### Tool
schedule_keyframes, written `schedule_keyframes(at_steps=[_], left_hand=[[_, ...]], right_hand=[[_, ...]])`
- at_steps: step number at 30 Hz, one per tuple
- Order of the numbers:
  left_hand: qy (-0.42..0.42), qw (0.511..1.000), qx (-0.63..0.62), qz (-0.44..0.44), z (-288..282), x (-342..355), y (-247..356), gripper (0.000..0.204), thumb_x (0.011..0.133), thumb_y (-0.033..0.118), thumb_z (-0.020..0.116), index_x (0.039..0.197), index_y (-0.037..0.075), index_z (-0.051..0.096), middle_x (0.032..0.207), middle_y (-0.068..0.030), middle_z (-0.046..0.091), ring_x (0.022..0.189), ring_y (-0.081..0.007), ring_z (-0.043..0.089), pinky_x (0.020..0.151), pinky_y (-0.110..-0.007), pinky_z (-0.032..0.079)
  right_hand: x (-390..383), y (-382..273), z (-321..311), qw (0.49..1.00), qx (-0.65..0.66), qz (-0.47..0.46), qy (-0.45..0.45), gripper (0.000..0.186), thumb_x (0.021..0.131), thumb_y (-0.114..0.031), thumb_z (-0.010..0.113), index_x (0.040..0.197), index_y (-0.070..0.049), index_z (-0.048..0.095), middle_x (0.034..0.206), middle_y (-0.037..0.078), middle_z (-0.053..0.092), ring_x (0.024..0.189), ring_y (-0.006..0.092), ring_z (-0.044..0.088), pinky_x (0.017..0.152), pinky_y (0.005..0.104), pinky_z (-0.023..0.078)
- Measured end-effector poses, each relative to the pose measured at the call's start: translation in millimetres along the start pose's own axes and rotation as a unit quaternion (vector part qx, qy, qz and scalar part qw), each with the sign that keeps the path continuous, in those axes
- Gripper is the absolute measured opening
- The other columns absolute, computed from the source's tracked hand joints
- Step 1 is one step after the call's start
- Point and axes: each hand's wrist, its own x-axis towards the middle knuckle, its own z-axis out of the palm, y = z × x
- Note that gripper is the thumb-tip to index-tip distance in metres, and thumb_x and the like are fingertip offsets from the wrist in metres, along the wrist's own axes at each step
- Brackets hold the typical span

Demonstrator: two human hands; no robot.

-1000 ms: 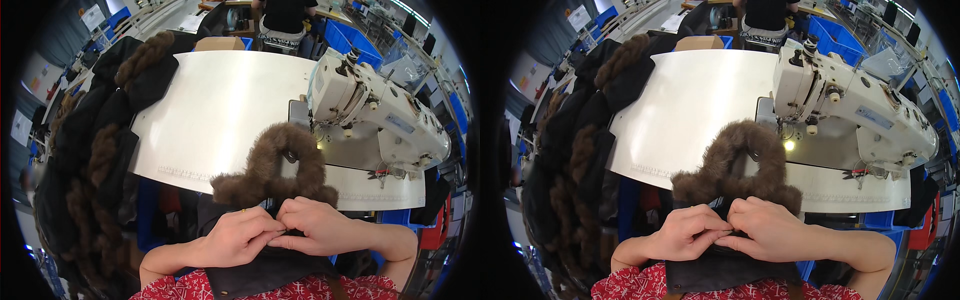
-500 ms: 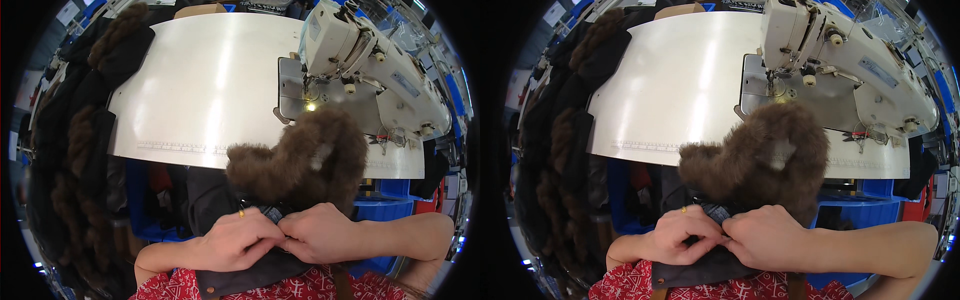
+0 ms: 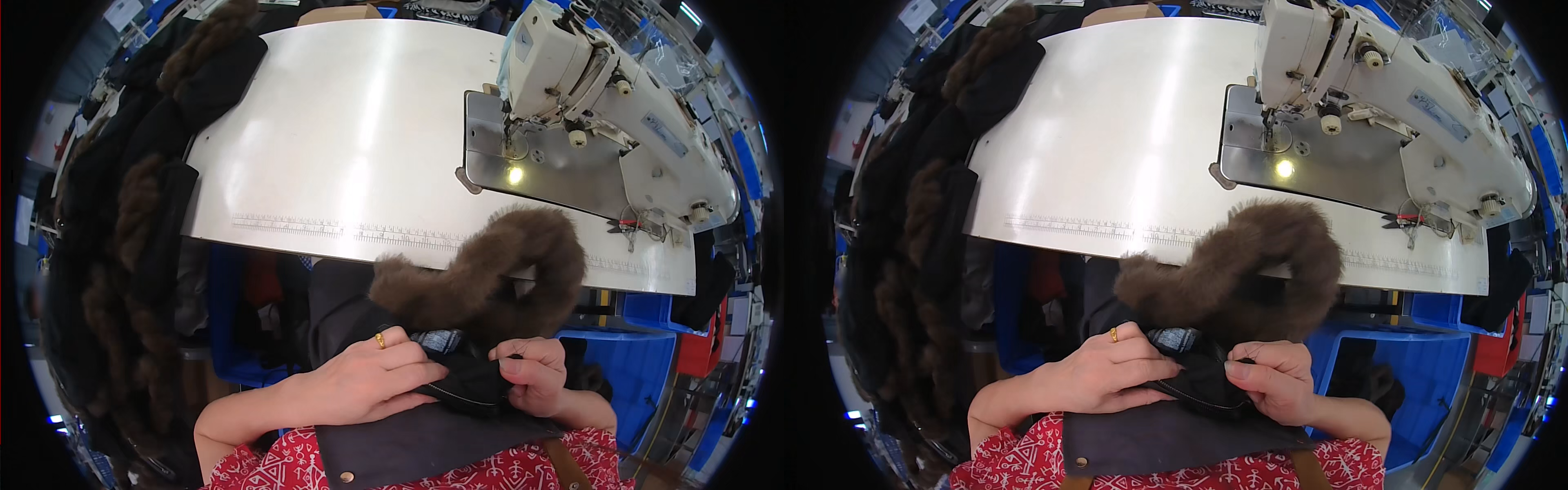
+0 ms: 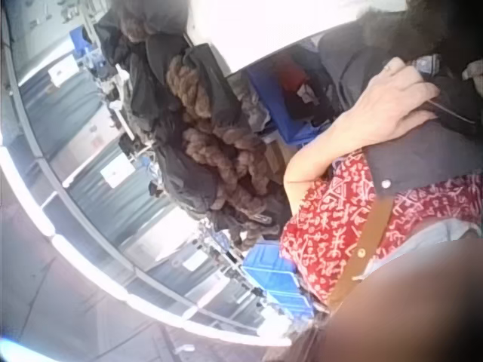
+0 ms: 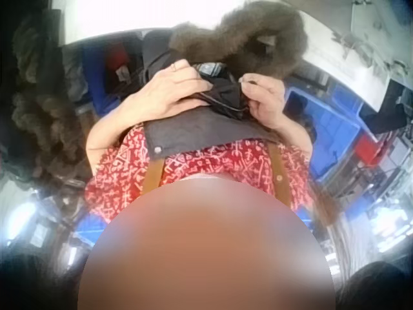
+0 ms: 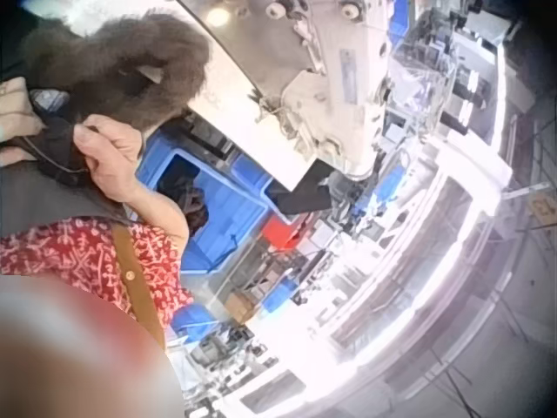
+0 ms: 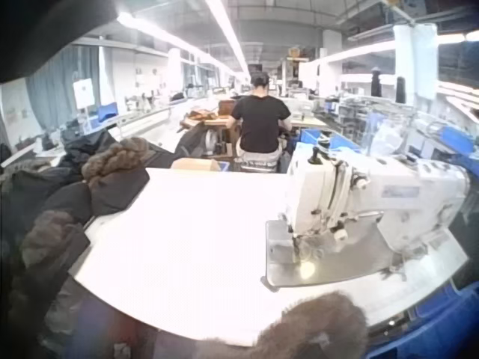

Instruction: Sewing fur trim onto a garment using an industrial sewing machine.

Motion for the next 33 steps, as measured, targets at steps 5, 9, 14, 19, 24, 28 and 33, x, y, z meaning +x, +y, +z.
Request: schedule_keyframes(at_steps=[5, 9, 14, 19, 24, 28, 33], left_hand=[[0.089, 0.994, -0.064, -0.011, 20.2, -13.7, -15.0, 0.04, 0.079, 0.019, 0.089, 0.114, 0.004, 0.075, 0.098, -0.0055, 0.067, 0.084, -0.0228, 0.061, 0.075, -0.034, 0.049], [0.08, 0.992, -0.094, -0.036, 19.2, -17.1, -4.3, 0.051, 0.082, 0.027, 0.087, 0.127, 0.007, 0.073, 0.099, -0.0042, 0.066, 0.083, -0.0211, 0.061, 0.072, -0.032, 0.049], [0.066, 0.998, 0.016, 0.002, 31.2, 0.5, 3.0, 0.043, 0.085, 0.029, 0.083, 0.123, 0.012, 0.074, 0.096, -0.0009, 0.063, 0.076, -0.0176, 0.057, 0.061, -0.028, 0.049], [0.061, 0.998, 0.011, 0.017, 35.2, 13.1, 4.7, 0.039, 0.086, 0.029, 0.082, 0.122, 0.015, 0.075, 0.112, 0.0036, 0.072, 0.069, -0.0165, 0.053, 0.058, -0.025, 0.047], [0.06, 0.998, -0.005, 0.015, 21.4, 12.7, 5.5, 0.044, 0.079, 0.031, 0.09, 0.119, 0.016, 0.077, 0.111, 0.0047, 0.078, 0.061, -0.0139, 0.043, 0.051, -0.026, 0.036], [0.054, 0.998, -0.006, 0.018, 12.4, 15.9, 2.9, 0.039, 0.082, 0.025, 0.089, 0.118, 0.014, 0.077, 0.11, 0.001, 0.078, 0.063, -0.0145, 0.046, 0.057, -0.027, 0.038], [0.037, 0.999, 0.003, 0.005, 4.4, 8.6, -0.5, 0.031, 0.085, 0.019, 0.085, 0.113, 0.01, 0.078, 0.106, -0.0021, 0.077, 0.07, -0.0169, 0.053, 0.065, -0.029, 0.043]], right_hand=[[-3.5, 17.2, -0.3, 0.994, 0.084, 0.06, 0.033, 0.021, 0.095, 0.002, 0.063, 0.075, 0.006, 0.064, 0.066, 0.006, 0.057, 0.053, 0.0075, 0.045, 0.049, 0.0248, 0.035], [30.4, -25.0, -10.6, 0.944, -0.099, 0.249, -0.193, 0.036, 0.104, -0.02, 0.061, 0.076, 0.003, 0.066, 0.065, 0.005, 0.061, 0.051, 0.0087, 0.052, 0.049, 0.0242, 0.043], [69.6, -73.5, 4.9, 0.708, -0.351, 0.485, -0.375, 0.053, 0.106, -0.043, 0.057, 0.075, 0.0, 0.067, 0.06, 0.005, 0.063, 0.051, 0.0133, 0.063, 0.048, 0.0268, 0.048], [77.6, -66.0, 14.0, 0.644, -0.366, 0.492, -0.458, 0.048, 0.106, -0.041, 0.058, 0.081, -0.002, 0.068, 0.058, 0.006, 0.063, 0.051, 0.0138, 0.063, 0.049, 0.0285, 0.05], [46.1, -47.1, -6.6, 0.867, -0.145, 0.314, -0.36, 0.044, 0.11, -0.026, 0.052, 0.075, -0.001, 0.061, 0.055, 0.003, 0.059, 0.046, 0.011, 0.062, 0.042, 0.0265, 0.045], [32.4, -32.4, -23.4, 0.931, -0.023, 0.278, -0.237, 0.044, 0.109, -0.021, 0.054, 0.069, -0.002, 0.058, 0.054, 0.002, 0.057, 0.042, 0.0088, 0.057, 0.037, 0.0237, 0.037], [23.2, -19.8, -33.7, 0.958, 0.079, 0.255, -0.108, 0.041, 0.103, -0.01, 0.054, 0.063, -0.002, 0.058, 0.051, 0.006, 0.057, 0.036, 0.0106, 0.051, 0.034, 0.0255, 0.034]])
